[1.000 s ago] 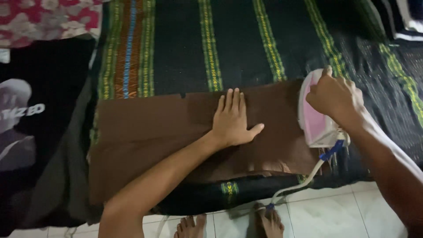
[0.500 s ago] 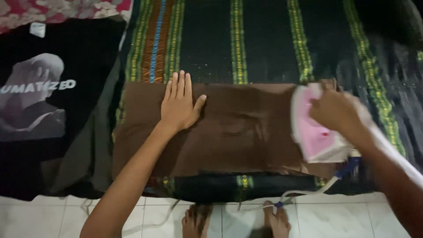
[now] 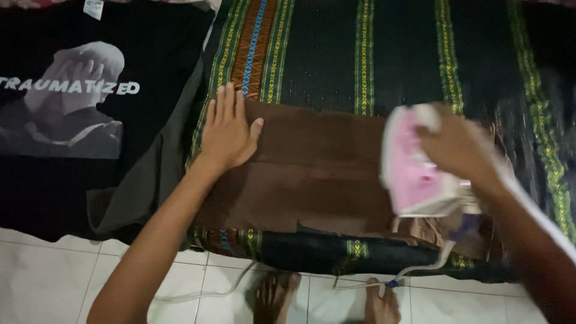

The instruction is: Ironing and folding a brown t-shirt on a bed.

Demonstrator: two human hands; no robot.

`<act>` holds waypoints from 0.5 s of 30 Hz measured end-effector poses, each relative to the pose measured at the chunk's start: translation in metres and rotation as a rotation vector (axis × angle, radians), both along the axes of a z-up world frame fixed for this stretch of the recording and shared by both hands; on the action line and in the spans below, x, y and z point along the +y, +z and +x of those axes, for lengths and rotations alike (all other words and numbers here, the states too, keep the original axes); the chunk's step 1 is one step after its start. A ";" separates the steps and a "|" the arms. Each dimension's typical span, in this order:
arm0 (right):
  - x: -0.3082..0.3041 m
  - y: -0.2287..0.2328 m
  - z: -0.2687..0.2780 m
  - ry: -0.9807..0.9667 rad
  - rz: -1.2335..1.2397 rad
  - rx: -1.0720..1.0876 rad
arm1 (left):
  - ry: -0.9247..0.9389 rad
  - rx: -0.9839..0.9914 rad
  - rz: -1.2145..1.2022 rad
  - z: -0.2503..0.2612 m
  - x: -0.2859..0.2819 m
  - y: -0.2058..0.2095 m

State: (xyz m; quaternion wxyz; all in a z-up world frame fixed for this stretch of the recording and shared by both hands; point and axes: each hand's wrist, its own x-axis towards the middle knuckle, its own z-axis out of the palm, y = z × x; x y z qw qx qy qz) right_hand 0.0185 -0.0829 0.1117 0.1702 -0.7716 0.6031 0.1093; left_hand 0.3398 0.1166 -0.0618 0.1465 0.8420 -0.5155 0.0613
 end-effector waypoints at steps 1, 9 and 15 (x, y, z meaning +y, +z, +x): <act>0.004 -0.010 0.014 0.132 -0.025 -0.005 | 0.024 -0.016 0.049 0.006 0.004 -0.008; 0.043 -0.030 0.115 0.419 -0.009 -0.158 | 0.093 -0.082 0.037 0.042 0.007 -0.017; 0.087 -0.027 0.180 0.491 0.101 -0.262 | 0.158 -0.070 -0.111 0.045 0.019 0.074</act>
